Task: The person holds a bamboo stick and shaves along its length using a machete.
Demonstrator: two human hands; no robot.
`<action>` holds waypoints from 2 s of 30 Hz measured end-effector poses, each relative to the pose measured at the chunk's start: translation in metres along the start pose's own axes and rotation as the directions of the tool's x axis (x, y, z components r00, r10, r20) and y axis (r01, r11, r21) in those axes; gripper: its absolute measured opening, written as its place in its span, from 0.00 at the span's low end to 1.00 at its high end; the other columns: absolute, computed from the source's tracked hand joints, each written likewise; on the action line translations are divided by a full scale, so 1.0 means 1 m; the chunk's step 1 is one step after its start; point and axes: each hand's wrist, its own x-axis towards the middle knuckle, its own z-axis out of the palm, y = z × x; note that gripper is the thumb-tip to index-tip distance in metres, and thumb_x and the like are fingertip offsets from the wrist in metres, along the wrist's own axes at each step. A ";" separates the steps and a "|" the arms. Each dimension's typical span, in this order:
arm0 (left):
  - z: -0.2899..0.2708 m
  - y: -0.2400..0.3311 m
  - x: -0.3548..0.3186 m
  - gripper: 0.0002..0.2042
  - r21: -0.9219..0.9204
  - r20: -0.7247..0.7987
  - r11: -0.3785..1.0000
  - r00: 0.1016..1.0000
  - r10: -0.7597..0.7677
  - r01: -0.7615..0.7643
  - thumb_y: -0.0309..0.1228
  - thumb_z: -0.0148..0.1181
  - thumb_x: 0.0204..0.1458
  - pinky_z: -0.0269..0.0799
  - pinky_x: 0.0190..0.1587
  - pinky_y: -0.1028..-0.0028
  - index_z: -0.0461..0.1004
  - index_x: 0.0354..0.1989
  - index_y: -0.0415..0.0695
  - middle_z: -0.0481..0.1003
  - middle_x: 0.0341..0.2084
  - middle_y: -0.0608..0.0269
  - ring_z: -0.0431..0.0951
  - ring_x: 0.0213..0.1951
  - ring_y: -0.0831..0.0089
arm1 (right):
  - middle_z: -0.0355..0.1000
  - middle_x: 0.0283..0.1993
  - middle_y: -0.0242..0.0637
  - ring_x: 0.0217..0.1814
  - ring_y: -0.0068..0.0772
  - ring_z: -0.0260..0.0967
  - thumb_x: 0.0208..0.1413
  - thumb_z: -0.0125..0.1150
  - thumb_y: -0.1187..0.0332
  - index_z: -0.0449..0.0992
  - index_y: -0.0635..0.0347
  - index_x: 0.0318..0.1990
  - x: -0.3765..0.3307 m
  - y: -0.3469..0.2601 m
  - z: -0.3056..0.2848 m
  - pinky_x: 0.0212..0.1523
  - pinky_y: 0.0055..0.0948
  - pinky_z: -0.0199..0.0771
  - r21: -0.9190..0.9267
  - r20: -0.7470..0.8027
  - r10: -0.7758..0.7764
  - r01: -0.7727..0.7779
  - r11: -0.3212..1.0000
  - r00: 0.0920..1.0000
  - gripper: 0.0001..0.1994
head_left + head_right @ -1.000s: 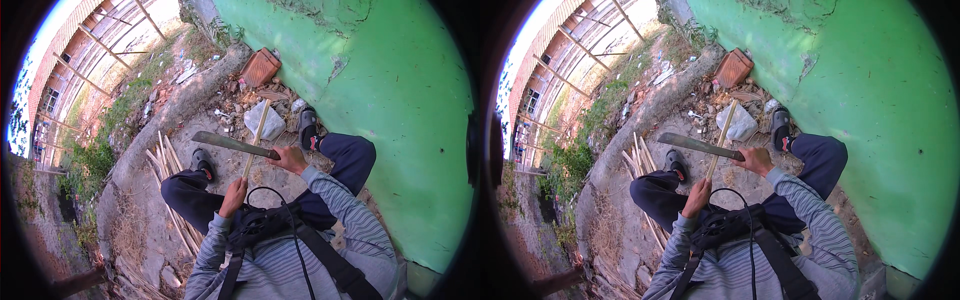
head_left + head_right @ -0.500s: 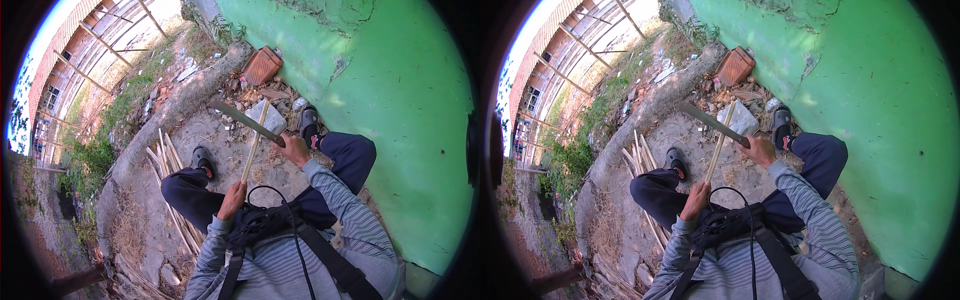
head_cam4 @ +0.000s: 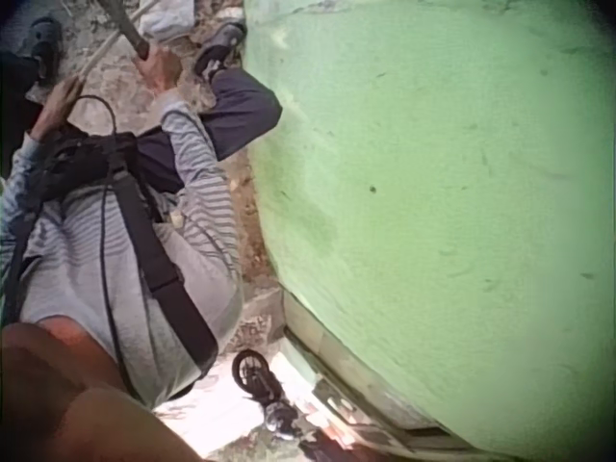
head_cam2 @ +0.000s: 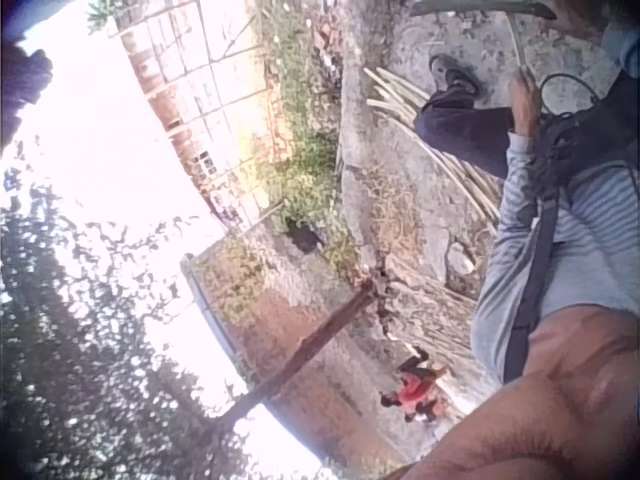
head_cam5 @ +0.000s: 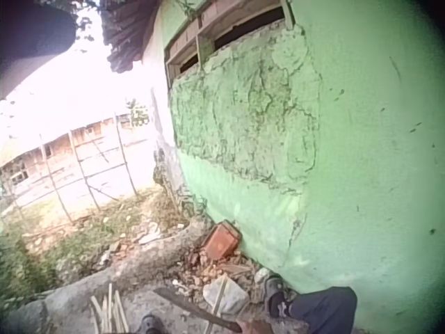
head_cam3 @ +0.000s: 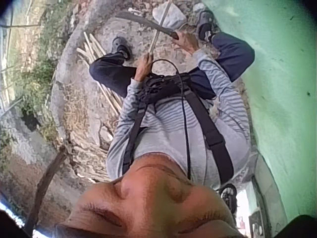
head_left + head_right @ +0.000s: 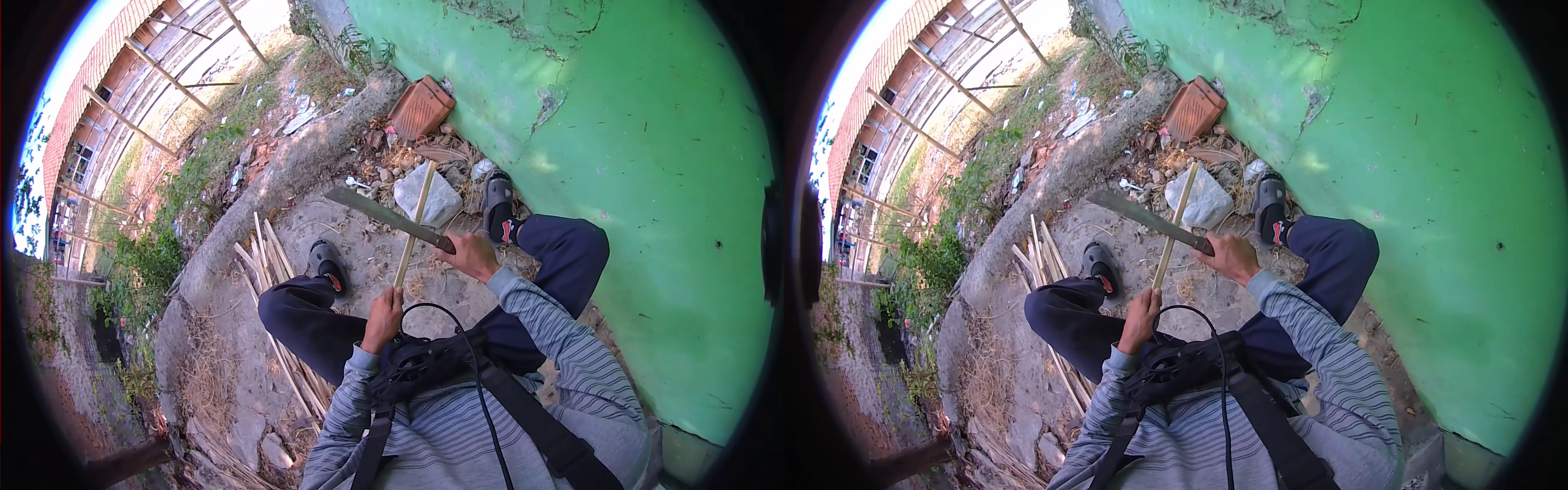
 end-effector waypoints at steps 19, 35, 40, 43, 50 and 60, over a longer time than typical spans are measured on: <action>-0.010 0.005 -0.001 0.21 -0.196 0.138 0.959 0.974 -0.181 0.206 0.40 0.46 0.73 0.60 0.30 0.60 0.69 0.31 0.34 0.67 0.19 0.54 0.65 0.24 0.62 | 0.78 0.26 0.46 0.29 0.54 0.80 0.60 0.64 0.40 0.77 0.57 0.41 -0.008 0.005 -0.007 0.31 0.50 0.78 0.067 0.047 -0.219 0.216 0.974 0.975 0.26; -0.011 0.012 -0.003 0.22 -0.217 0.126 0.965 0.984 -0.124 0.149 0.43 0.44 0.74 0.59 0.30 0.64 0.67 0.33 0.35 0.62 0.21 0.61 0.61 0.26 0.71 | 0.78 0.26 0.48 0.31 0.57 0.80 0.50 0.66 0.61 0.83 0.50 0.37 0.000 0.004 0.002 0.34 0.53 0.79 0.127 0.064 -0.011 0.003 0.992 0.998 0.09; -0.009 -0.004 0.000 0.19 -0.168 0.218 0.944 0.945 -0.244 0.283 0.38 0.43 0.74 0.62 0.32 0.61 0.67 0.36 0.34 0.64 0.24 0.56 0.65 0.27 0.61 | 0.79 0.27 0.48 0.32 0.57 0.80 0.48 0.66 0.62 0.84 0.49 0.38 -0.006 -0.005 0.005 0.35 0.52 0.80 0.103 0.079 -0.015 0.006 0.995 0.997 0.10; -0.007 -0.009 -0.001 0.15 -0.072 0.171 0.996 0.985 -0.039 0.052 0.34 0.44 0.73 0.63 0.33 0.59 0.68 0.38 0.34 0.68 0.27 0.52 0.69 0.29 0.55 | 0.79 0.28 0.48 0.32 0.56 0.80 0.46 0.67 0.60 0.84 0.50 0.37 -0.014 -0.011 0.006 0.34 0.52 0.80 0.060 0.138 -0.109 0.102 0.993 0.984 0.11; -0.006 -0.010 -0.001 0.12 -0.131 0.173 0.990 0.984 -0.034 0.057 0.32 0.47 0.71 0.65 0.33 0.59 0.70 0.42 0.34 0.70 0.29 0.50 0.70 0.29 0.55 | 0.78 0.25 0.48 0.30 0.55 0.80 0.47 0.67 0.60 0.84 0.50 0.34 -0.004 -0.009 0.008 0.33 0.51 0.79 0.159 -0.002 0.009 -0.009 0.987 1.000 0.09; 0.004 -0.025 -0.011 0.21 -0.071 0.085 0.986 0.984 0.158 -0.152 0.42 0.47 0.73 0.60 0.29 0.65 0.68 0.33 0.36 0.63 0.23 0.63 0.64 0.27 0.72 | 0.78 0.27 0.49 0.30 0.57 0.80 0.49 0.66 0.60 0.82 0.52 0.35 0.007 0.004 0.007 0.33 0.53 0.79 0.116 0.032 0.061 -0.064 0.991 0.998 0.09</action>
